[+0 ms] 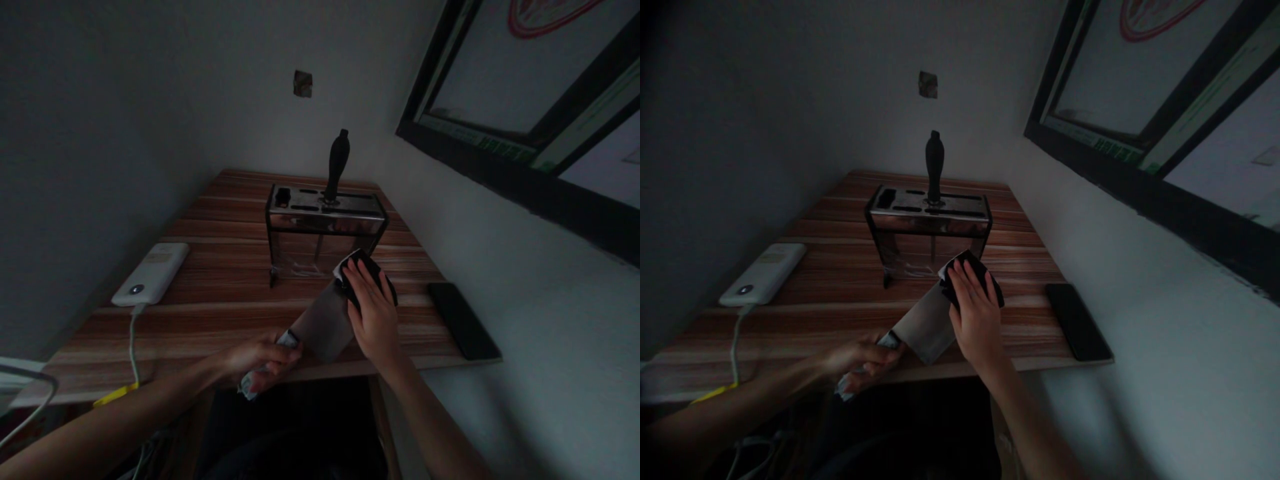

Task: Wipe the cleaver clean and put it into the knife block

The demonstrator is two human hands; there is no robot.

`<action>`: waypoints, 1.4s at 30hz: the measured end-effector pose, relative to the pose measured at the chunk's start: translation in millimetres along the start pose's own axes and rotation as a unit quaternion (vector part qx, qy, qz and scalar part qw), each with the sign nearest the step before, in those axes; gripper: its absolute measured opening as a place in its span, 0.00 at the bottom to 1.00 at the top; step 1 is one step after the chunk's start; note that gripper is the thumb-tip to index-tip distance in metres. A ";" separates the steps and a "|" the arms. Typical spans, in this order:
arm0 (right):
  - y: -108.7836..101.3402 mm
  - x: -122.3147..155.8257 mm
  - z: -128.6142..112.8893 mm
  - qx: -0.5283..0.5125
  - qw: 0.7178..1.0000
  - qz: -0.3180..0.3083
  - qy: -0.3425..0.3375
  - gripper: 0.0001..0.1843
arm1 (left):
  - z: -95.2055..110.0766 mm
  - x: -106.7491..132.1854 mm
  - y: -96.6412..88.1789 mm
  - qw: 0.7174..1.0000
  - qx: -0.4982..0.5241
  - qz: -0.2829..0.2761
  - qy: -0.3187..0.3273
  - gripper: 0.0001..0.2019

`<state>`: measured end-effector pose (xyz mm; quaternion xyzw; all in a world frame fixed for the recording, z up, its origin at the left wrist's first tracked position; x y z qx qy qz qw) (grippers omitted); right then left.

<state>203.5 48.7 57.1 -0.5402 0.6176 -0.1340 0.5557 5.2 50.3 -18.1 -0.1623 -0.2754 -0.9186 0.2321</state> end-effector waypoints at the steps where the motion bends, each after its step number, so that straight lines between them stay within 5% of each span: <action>1: -3.0 -1.3 2.4 0.004 1.000 0.007 0.001 0.31 | -1.2 -0.1 -0.9 1.000 -0.005 0.002 -0.007 0.15; 21: -12.9 -3.0 6.2 0.009 0.999 0.035 0.001 0.31 | -1.2 2.0 0.8 0.997 0.055 -0.041 -0.030 0.14; 36: 35.6 46.7 -72.8 -0.109 0.988 -0.108 -0.021 0.37 | -5.3 -1.5 -5.3 0.999 0.023 -0.029 -0.040 0.20; 42: 45.2 57.7 -88.9 -0.130 0.986 -0.109 -0.003 0.41 | -15.2 -0.9 -11.3 0.996 -0.027 0.011 -0.080 0.18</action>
Point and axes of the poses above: each hand's wrist, its own x-axis away from the middle knuckle, its own y-axis out of the palm, z = x × y, the point moved 3 cm from there along -x, towards the middle knuckle, and after that the axes turned 8 degrees about -x, right-handed, at the moved point
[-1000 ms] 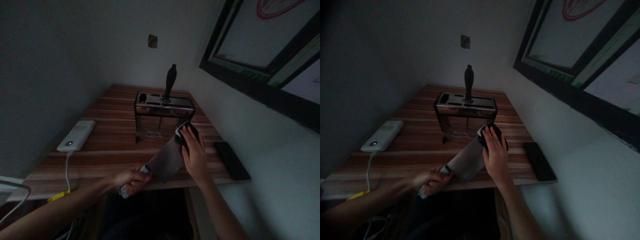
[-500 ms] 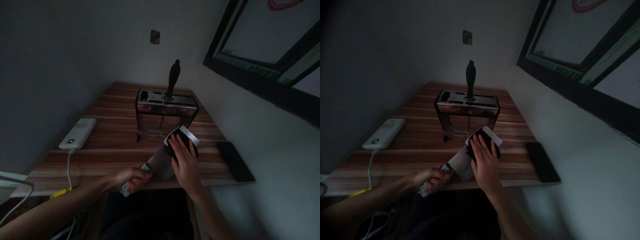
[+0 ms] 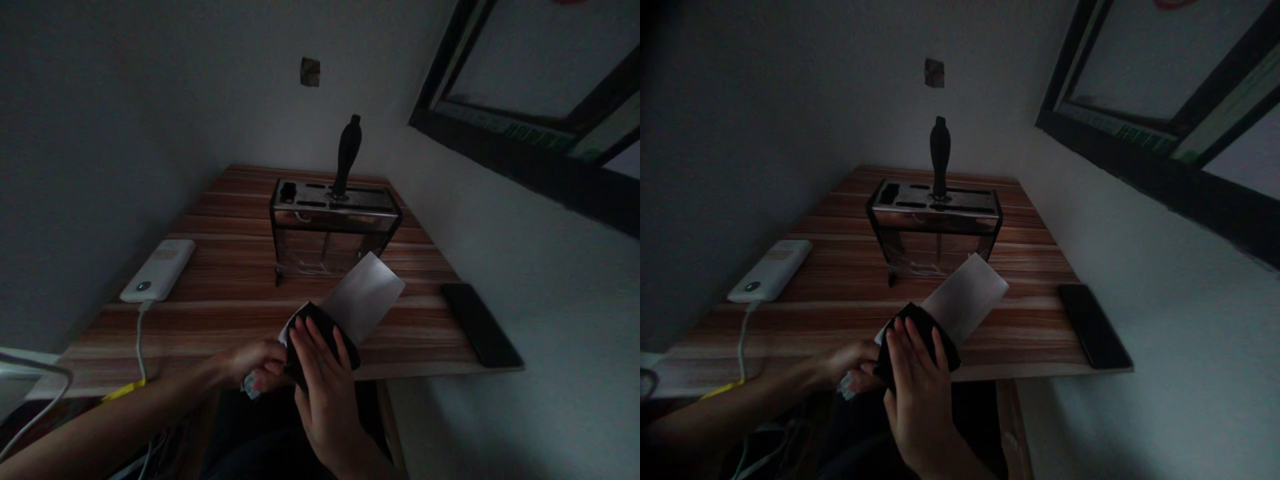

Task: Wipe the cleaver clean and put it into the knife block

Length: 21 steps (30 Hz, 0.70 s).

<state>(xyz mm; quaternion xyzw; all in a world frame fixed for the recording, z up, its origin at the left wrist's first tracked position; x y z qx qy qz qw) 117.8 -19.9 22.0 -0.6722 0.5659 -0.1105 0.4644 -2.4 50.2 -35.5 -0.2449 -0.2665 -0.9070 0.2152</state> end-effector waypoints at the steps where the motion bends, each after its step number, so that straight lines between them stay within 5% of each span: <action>1: 0.0 -0.3 0.3 0.001 1.000 0.001 -0.001 0.42 | -0.4 0.0 -0.7 1.000 -0.001 0.009 -0.002 0.18; 7: -0.3 -2.1 0.7 0.023 1.000 0.006 -0.006 0.45 | 1.2 0.4 0.1 1.000 -0.004 0.019 0.006 0.17; 21: -2.3 -4.4 6.7 0.022 1.000 -0.004 -0.004 0.43 | 4.1 -4.7 1.0 0.993 0.042 -0.087 0.062 0.22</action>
Point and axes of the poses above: each hand's wrist, its own x-axis away from the middle knuckle, its own y-axis out of the palm, z = x × y, the point moved 3 cm from there along -x, towards the middle knuckle, and after that the axes turned 8 degrees about -x, right-handed, at the moved point
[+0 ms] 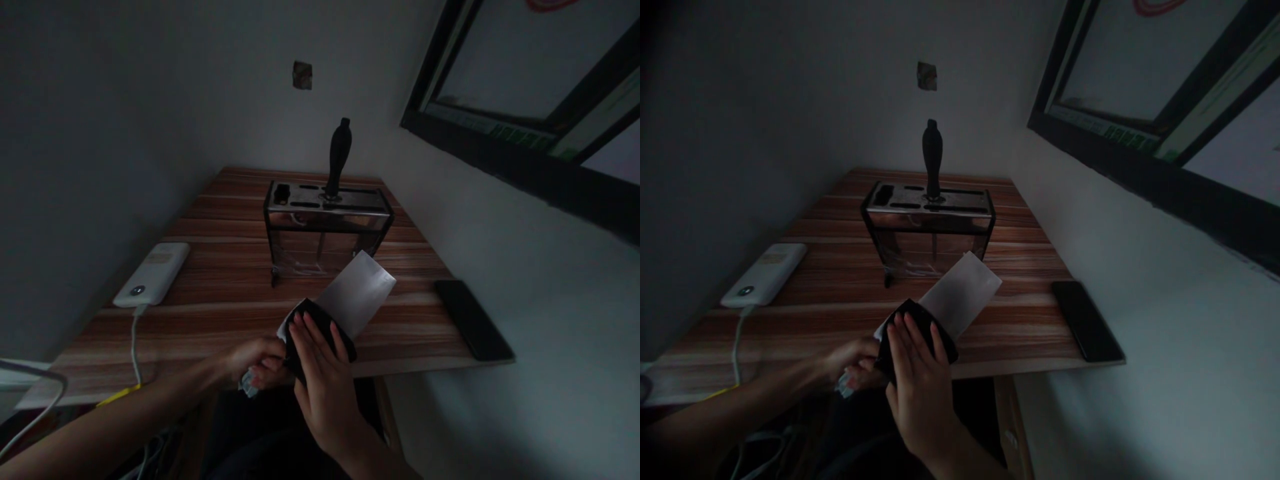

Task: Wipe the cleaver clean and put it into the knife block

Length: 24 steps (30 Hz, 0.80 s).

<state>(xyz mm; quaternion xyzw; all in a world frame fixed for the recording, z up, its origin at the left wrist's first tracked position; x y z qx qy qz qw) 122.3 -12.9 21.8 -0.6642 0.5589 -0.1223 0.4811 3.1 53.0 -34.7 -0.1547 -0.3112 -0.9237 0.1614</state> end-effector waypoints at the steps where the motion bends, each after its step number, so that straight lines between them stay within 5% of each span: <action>1: -1.2 -0.9 1.9 0.000 1.000 0.000 -0.001 0.42 | 0.8 -0.7 0.6 1.000 0.009 -0.010 0.006 0.22; 24: -56.9 -23.0 68.8 0.041 0.996 0.074 0.026 0.32 | 6.0 3.1 9.4 0.994 0.106 -0.020 -0.031 0.14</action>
Point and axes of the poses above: each hand's wrist, its own x-axis away from the middle knuckle, its own y-axis out of the palm, z = x × y, the point moved 3 cm from there along -x, towards the middle knuckle, and after that the axes turned 8 degrees about -x, right-handed, at the moved point
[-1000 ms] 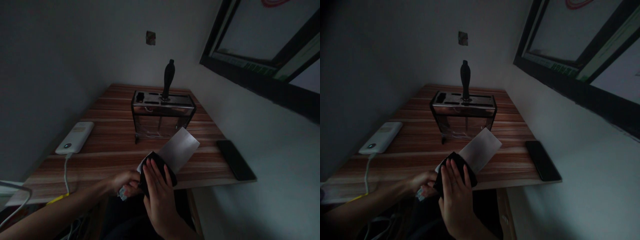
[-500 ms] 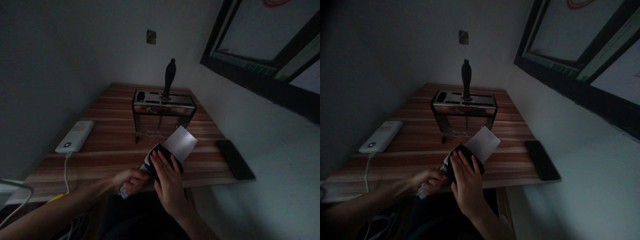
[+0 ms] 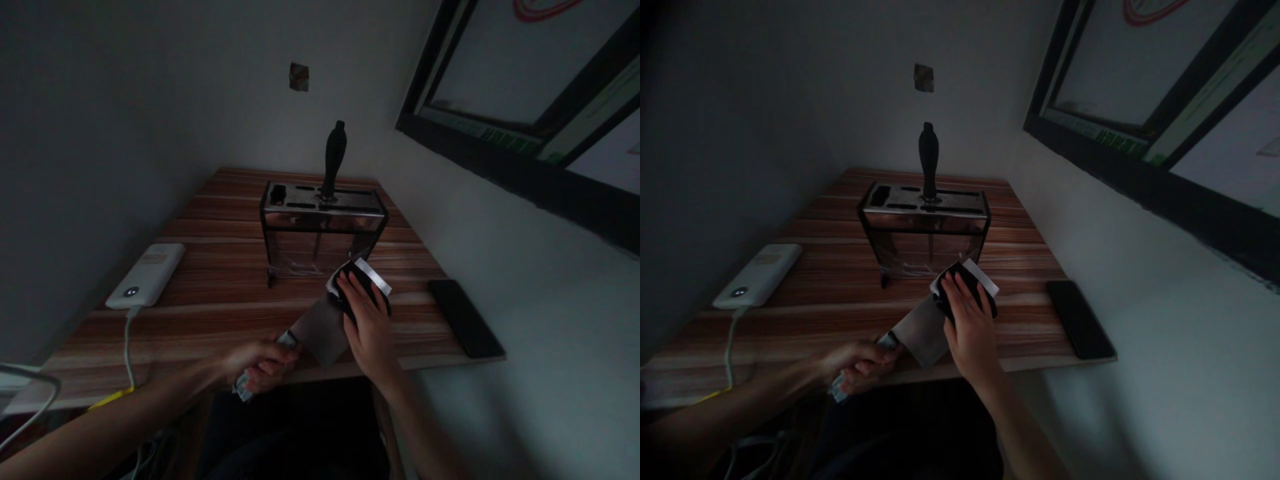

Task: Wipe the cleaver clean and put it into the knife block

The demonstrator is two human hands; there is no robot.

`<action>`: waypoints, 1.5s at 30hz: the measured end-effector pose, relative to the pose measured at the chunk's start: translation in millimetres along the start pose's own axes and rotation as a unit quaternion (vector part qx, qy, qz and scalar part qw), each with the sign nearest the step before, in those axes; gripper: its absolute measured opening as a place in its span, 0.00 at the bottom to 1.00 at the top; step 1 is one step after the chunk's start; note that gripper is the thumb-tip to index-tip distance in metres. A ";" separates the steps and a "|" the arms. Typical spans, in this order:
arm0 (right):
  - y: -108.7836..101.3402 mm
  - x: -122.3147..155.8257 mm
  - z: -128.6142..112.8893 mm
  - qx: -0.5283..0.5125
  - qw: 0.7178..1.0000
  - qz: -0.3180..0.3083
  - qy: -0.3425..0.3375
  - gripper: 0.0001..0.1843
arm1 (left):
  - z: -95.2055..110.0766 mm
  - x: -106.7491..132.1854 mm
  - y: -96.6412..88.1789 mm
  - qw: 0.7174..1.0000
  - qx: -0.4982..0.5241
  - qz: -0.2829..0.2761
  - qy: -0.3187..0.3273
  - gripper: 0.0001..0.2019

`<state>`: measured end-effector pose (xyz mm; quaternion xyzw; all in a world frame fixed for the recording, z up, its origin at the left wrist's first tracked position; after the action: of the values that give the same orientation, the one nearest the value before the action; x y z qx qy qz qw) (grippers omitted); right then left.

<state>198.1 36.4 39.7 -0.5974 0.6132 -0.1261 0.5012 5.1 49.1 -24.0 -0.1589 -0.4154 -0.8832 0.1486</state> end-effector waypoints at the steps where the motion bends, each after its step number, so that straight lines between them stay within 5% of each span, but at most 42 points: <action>1: -2.1 -2.0 4.6 0.001 1.000 0.007 0.001 0.32 | -0.5 -0.4 -0.7 1.000 -0.002 -0.002 -0.001 0.14; 9: -13.6 -15.9 33.0 0.003 0.999 0.052 0.011 0.28 | 0.1 -1.3 -2.2 1.000 -0.013 -0.004 -0.010 0.13; 18: -20.1 -18.1 36.6 -0.017 0.998 0.066 0.017 0.26 | -3.0 -2.1 -5.6 1.000 -0.013 -0.007 -0.011 0.13; 29: -8.9 -3.7 17.8 0.012 0.998 0.063 0.007 0.29 | -5.0 -1.3 -6.5 0.999 -0.009 -0.014 -0.040 0.16; 45: 25.8 19.8 -46.3 -0.020 0.999 -0.028 -0.013 0.36 | -0.3 -1.8 -4.5 0.999 -0.035 0.000 -0.022 0.16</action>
<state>151.3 5.4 32.6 -0.6258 0.5922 -0.1193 0.4934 4.9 51.8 -28.0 -0.1835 -0.3873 -0.8936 0.1333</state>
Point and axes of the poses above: each hand's wrist, its own x-axis away from the middle knuckle, its own y-axis out of the palm, z = x × y, the point moved 3 cm from there along -x, towards the middle knuckle, and after that the axes turned 8 degrees about -x, right-handed, at the moved point
